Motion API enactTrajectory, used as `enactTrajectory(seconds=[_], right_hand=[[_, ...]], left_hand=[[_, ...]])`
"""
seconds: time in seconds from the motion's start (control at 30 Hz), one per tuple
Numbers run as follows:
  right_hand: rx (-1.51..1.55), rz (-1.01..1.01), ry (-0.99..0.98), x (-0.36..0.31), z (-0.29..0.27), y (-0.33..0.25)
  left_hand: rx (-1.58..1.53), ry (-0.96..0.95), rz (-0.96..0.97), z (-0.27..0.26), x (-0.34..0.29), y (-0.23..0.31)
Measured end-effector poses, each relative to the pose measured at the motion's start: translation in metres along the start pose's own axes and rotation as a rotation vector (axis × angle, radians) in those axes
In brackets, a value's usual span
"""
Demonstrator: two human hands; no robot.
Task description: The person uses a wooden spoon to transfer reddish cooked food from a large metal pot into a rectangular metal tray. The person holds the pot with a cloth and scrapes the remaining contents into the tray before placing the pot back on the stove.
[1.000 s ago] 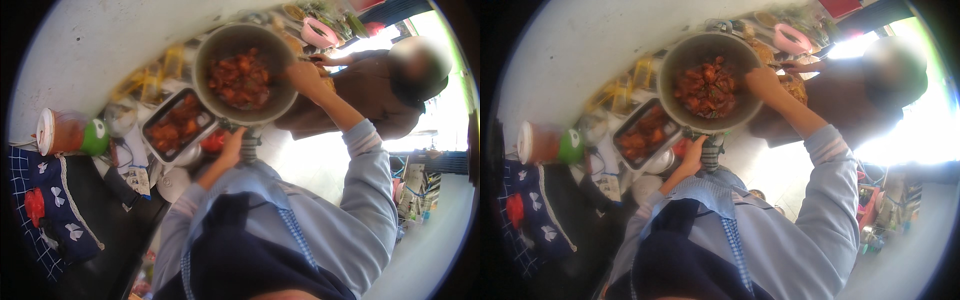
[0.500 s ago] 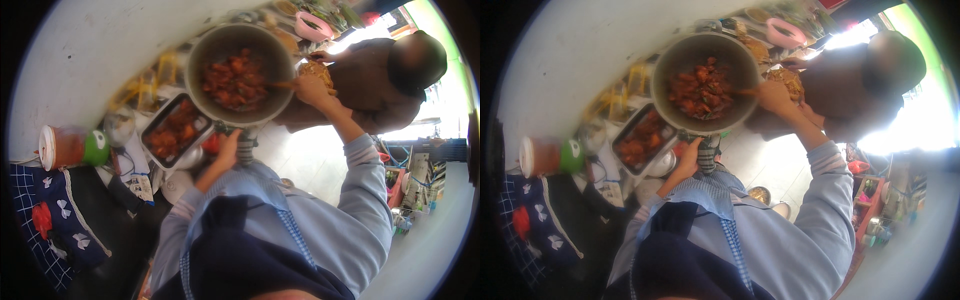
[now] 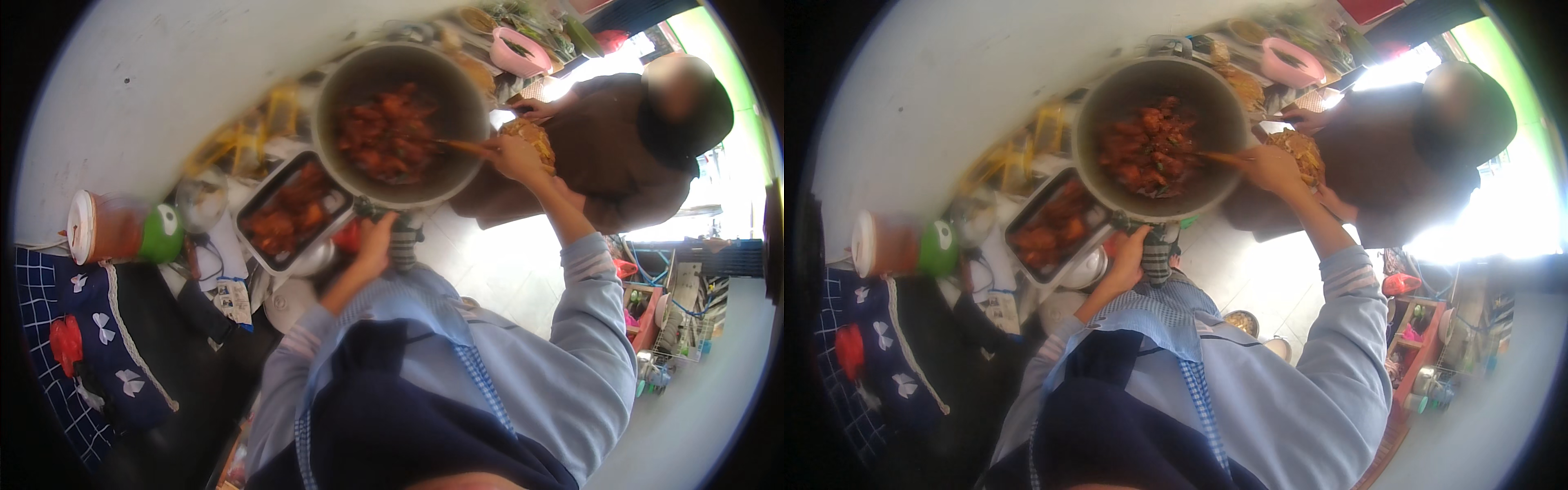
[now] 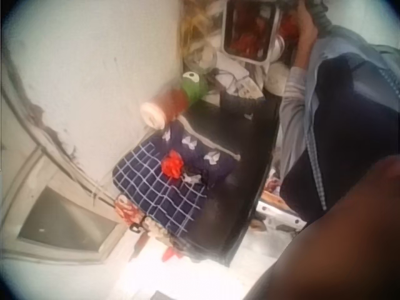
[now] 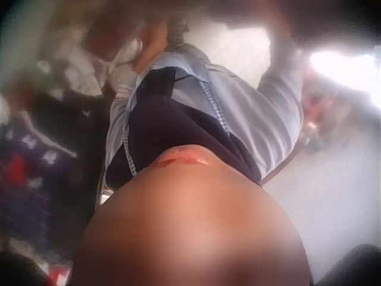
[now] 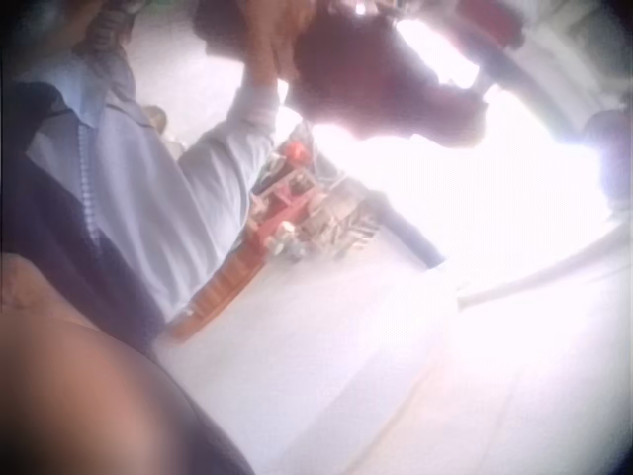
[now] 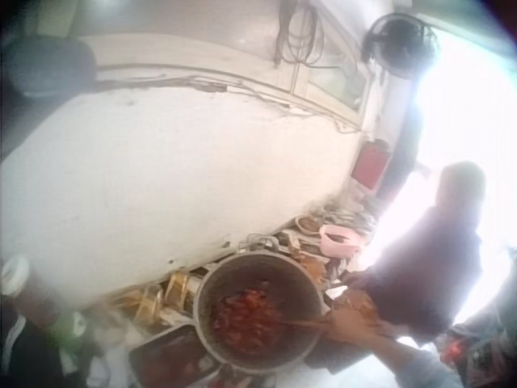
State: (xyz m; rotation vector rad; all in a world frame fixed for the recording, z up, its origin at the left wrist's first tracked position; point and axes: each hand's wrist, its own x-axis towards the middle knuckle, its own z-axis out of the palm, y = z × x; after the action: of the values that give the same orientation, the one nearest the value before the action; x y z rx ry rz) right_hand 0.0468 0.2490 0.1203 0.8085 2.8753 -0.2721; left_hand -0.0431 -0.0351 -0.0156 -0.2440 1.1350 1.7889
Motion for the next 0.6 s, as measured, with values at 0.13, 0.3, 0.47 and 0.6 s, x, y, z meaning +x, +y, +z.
enactTrajectory(seconds=[0.13,0.3,0.47,0.6], right_hand=[[-0.038,0.034,-0.046,-0.006,-0.014,0.003],[-0.057,-0.004,-0.037,-0.016,-0.028,0.004],[-0.088,-0.059,0.048,-0.025,-0.041,0.005],[-0.131,0.041,0.003,-0.025,-0.055,0.002]], left_hand=[[0.022,-0.002,0.025,-0.001,-0.002,0.001],[0.052,0.055,0.021,-0.002,0.002,-0.002],[0.06,0.053,-0.027,-0.003,0.005,-0.002],[0.052,0.013,0.002,-0.003,0.002,-0.001]])
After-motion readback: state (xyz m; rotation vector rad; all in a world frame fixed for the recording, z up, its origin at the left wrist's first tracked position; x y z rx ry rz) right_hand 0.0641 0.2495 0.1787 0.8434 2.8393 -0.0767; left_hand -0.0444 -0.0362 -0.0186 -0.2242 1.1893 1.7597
